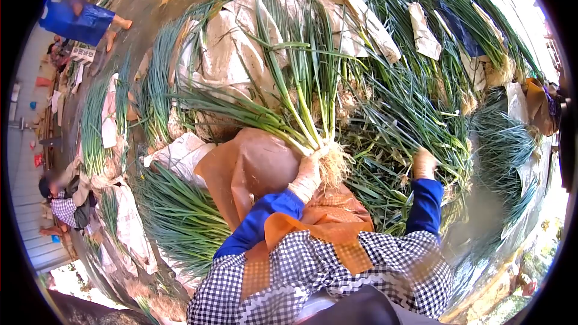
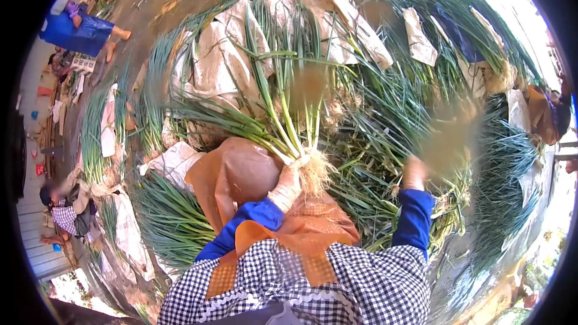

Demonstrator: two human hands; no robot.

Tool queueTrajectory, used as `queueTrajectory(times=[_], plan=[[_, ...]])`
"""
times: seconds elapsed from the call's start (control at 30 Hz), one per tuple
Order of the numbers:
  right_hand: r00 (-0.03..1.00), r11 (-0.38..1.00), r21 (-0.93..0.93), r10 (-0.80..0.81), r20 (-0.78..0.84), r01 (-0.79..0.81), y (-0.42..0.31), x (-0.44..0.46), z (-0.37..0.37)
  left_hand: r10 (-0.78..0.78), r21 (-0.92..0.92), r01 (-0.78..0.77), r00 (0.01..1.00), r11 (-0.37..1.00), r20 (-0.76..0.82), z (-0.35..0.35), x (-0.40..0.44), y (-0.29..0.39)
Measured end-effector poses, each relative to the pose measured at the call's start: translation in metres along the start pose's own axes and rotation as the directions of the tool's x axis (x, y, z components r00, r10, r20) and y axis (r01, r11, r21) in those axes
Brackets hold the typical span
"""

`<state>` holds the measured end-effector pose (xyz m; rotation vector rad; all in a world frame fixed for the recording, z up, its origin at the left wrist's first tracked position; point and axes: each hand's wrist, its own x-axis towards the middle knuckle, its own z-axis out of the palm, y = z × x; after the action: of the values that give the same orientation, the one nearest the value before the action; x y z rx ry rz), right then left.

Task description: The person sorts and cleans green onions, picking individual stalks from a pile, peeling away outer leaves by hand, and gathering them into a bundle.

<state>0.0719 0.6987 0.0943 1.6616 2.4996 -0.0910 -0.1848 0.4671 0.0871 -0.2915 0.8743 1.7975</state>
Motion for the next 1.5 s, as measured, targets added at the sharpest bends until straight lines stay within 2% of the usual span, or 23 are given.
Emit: queueTrajectory(times=[0.07,0.13,0.2,0.23,0.27,0.33,0.5,0.53,0.57,0.67,0.77,0.8,0.87,0.93,0.97,1.1,1.17,1.2,1.27,1.33,1.37,1.43,1.5], plan=[[0.978,0.976,0.216,-0.083,0.189,0.041,-0.091,0.005,-0.024,0.012,0.012,-0.012,1.000,1.000,0.017,0.002,0.002,0.002],[0.918,0.444,0.894,-0.377,0.123,0.062,-0.155,0.006,0.006,0.017,0.035,-0.019,0.999,0.999,0.036,0.002,-0.005,0.003],[0.750,0.267,0.961,-0.621,0.228,-0.071,-0.206,0.026,-0.008,0.001,0.052,0.000,1.000,0.999,-0.011,0.009,-0.012,0.010],[0.682,0.196,0.877,-0.709,-0.183,0.439,-0.219,0.047,0.024,0.027,0.051,-0.028,0.999,0.998,0.020,0.008,-0.012,0.010],[0.414,0.085,0.549,-0.753,-0.511,0.831,-0.228,0.063,0.059,0.051,0.047,-0.054,0.997,0.997,0.054,0.008,-0.013,0.010],[0.442,0.011,0.754,-0.816,-0.372,0.656,-0.239,0.053,0.022,0.006,0.012,-0.006,0.999,1.000,0.036,0.011,-0.016,0.017],[0.837,0.095,0.945,-0.499,-0.227,0.313,-0.260,0.040,0.096,0.019,-0.075,-0.019,1.000,0.997,-0.004,0.008,-0.012,0.012],[0.805,0.345,0.743,-0.405,-0.434,0.574,-0.256,0.023,0.071,0.030,-0.082,-0.032,0.999,0.996,-0.015,-0.001,-0.005,0.007],[0.939,0.472,0.836,-0.314,-0.137,0.280,-0.248,-0.002,0.028,0.039,-0.067,-0.042,0.998,0.997,-0.054,-0.006,-0.001,0.003],[0.910,-0.028,0.996,-0.409,0.060,-0.079,-0.209,-0.042,-0.003,-0.019,-0.167,0.014,0.999,0.986,-0.031,0.019,-0.014,0.017],[0.797,0.170,0.962,-0.539,0.274,-0.215,-0.117,-0.048,-0.049,-0.036,-0.213,0.032,0.999,0.977,-0.018,0.008,-0.008,0.016],[0.795,0.060,0.924,-0.490,0.358,-0.378,-0.081,-0.040,-0.047,-0.053,-0.249,0.063,0.997,0.966,0.049,0.003,-0.005,0.016],[0.917,0.639,0.735,-0.111,0.383,-0.230,-0.031,-0.010,-0.004,-0.125,-0.379,0.143,0.990,0.914,0.072,0.001,-0.002,0.016],[0.960,0.974,0.089,-0.187,-0.207,0.209,-0.053,-0.006,-0.005,-0.135,-0.331,0.176,0.980,0.927,0.144,0.016,-0.014,0.025],[0.995,0.874,0.481,-0.097,0.029,0.071,-0.091,-0.001,-0.018,-0.126,-0.310,0.169,0.980,0.935,0.153,0.025,-0.016,0.030],[0.838,0.328,0.911,-0.398,0.373,-0.250,-0.213,0.027,0.005,-0.116,-0.278,0.128,0.991,0.952,0.059,0.018,-0.017,0.027],[0.840,0.343,0.811,-0.451,-0.301,0.474,-0.242,0.056,0.084,-0.112,-0.277,0.122,0.992,0.953,0.051,0.010,-0.014,0.024],[0.845,0.498,0.683,-0.324,-0.425,0.535,-0.259,0.058,0.092,-0.112,-0.285,0.121,0.993,0.951,0.046,0.007,-0.012,0.023],[0.939,0.764,0.546,-0.299,-0.173,0.344,-0.259,0.033,0.029,-0.111,-0.285,0.108,0.994,0.952,0.008,0.004,-0.010,0.022],[0.935,0.663,0.661,-0.285,-0.211,0.351,-0.249,0.005,0.008,-0.086,-0.331,0.110,0.993,0.937,0.086,0.002,-0.008,0.022],[0.887,0.420,0.816,-0.403,-0.224,0.397,-0.237,-0.012,0.000,-0.074,-0.331,0.108,0.991,0.938,0.115,0.000,-0.008,0.024],[0.722,0.209,0.747,-0.510,-0.468,0.631,-0.194,-0.033,-0.011,-0.051,-0.329,0.085,0.993,0.941,0.110,0.013,-0.012,0.030],[0.569,0.270,0.512,-0.536,-0.624,0.816,-0.128,-0.026,-0.016,-0.052,-0.317,0.082,0.993,0.945,0.103,0.025,-0.021,0.036]])
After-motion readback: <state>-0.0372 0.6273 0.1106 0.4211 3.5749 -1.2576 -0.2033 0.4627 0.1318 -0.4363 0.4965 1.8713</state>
